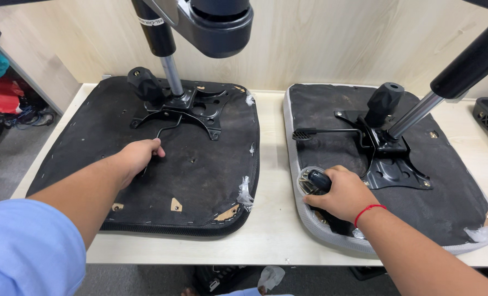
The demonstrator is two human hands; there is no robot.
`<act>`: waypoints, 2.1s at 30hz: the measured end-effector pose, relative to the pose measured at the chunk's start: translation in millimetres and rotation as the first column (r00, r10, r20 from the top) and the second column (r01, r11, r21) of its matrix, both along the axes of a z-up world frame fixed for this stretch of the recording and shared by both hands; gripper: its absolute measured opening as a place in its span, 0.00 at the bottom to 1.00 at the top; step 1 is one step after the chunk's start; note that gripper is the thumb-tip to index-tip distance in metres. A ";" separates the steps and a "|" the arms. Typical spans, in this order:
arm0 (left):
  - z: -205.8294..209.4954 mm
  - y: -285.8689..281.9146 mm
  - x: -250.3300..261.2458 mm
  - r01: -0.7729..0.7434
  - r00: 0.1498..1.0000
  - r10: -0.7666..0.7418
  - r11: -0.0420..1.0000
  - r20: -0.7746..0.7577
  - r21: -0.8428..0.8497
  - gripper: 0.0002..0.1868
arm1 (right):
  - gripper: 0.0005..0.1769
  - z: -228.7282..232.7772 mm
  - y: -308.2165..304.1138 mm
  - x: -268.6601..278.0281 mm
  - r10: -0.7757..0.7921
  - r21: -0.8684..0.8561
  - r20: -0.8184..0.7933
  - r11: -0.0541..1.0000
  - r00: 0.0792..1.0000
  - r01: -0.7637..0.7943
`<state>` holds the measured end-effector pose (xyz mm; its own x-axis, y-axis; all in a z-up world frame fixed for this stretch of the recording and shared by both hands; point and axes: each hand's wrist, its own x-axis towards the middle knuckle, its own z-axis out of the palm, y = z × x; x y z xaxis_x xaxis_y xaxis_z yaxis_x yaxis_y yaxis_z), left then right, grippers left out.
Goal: The person attaches a black office chair seat to a five-star base using a screwdriver. They align the seat, insert screws, and tighten them to secure the seat to the base.
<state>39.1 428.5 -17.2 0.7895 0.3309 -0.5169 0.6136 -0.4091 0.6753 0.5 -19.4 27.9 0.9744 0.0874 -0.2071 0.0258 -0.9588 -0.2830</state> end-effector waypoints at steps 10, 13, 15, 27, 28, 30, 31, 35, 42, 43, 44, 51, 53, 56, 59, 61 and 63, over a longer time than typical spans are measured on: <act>12.7 20.9 12.3 -0.052 0.998 0.047 0.985 -0.035 -0.167 0.24 | 0.30 7.3 37.7 -3.0 -0.073 0.024 -0.008 0.997 0.997 0.073; 10.5 32.2 13.8 -0.014 1.000 0.007 0.975 -0.030 -0.222 0.28 | 0.29 10.0 62.0 -4.2 -0.041 0.062 0.058 0.997 0.997 0.038; 7.8 39.5 11.2 0.013 1.000 -0.018 0.965 -0.016 -0.261 0.28 | 0.29 12.0 80.3 -4.4 -0.053 0.108 0.060 0.993 0.997 0.046; 11.1 48.0 9.5 0.179 0.983 -0.171 0.976 0.068 -0.128 0.23 | 0.29 15.7 125.2 4.1 -0.118 0.063 0.070 0.991 0.991 0.114; 11.3 46.9 9.9 0.204 0.978 -0.196 0.973 0.077 -0.107 0.22 | 0.29 13.4 121.1 5.3 -0.146 0.057 0.066 0.988 0.987 0.143; 11.0 43.0 13.1 0.275 0.958 -0.258 0.951 0.126 -0.140 0.22 | 0.29 8.3 110.2 7.9 -0.200 0.045 0.060 0.979 0.978 0.198; 10.8 42.0 15.5 0.313 0.945 -0.290 0.937 0.151 -0.154 0.22 | 0.29 5.3 103.6 8.1 -0.230 0.054 0.066 0.972 0.971 0.227; 10.7 40.9 28.7 0.235 0.949 -0.195 0.962 0.247 -0.143 0.18 | 0.28 -3.8 72.2 8.6 -0.359 -0.009 0.001 0.933 0.934 0.359; 3.4 59.4 40.4 0.071 0.920 -0.101 0.993 0.380 0.093 0.12 | 0.30 -23.9 18.9 13.2 -0.452 -0.076 -0.011 0.890 0.892 0.450; 1.1 61.8 42.7 0.052 0.916 -0.103 0.989 0.389 0.141 0.12 | 0.31 -24.7 15.1 13.6 -0.455 -0.086 -0.003 0.887 0.890 0.453; -1.5 64.1 46.0 0.033 0.914 -0.107 0.981 0.391 0.192 0.13 | 0.32 -24.4 13.0 13.2 -0.458 -0.097 0.004 0.885 0.889 0.456; -16.8 80.0 67.2 0.187 0.854 -0.369 0.876 0.367 0.444 0.22 | 0.25 -13.0 43.6 3.8 -0.305 -0.010 0.358 0.944 0.882 0.330; -14.9 80.5 67.4 0.260 0.863 -0.445 0.799 0.242 0.542 0.27 | 0.21 -6.4 72.3 12.5 -0.311 0.052 0.224 0.950 0.924 0.308; -8.3 80.0 61.0 0.335 0.891 -0.454 0.687 0.022 0.645 0.35 | 0.16 2.4 122.3 31.6 -0.212 0.194 0.090 0.962 0.973 0.192; 2.1 82.5 55.1 0.412 0.864 -0.502 0.648 -0.047 0.641 0.38 | 0.17 4.1 169.7 51.3 -0.158 0.300 -0.052 0.939 0.986 0.166; 8.8 84.2 56.3 0.444 0.854 -0.514 0.635 -0.083 0.632 0.37 | 0.19 1.0 193.9 62.4 -0.201 0.386 -0.246 0.877 0.948 0.286; 13.5 86.4 57.9 0.474 0.844 -0.524 0.636 -0.111 0.609 0.37 | 0.22 -4.7 210.4 70.4 -0.108 0.417 -0.236 0.886 0.966 0.201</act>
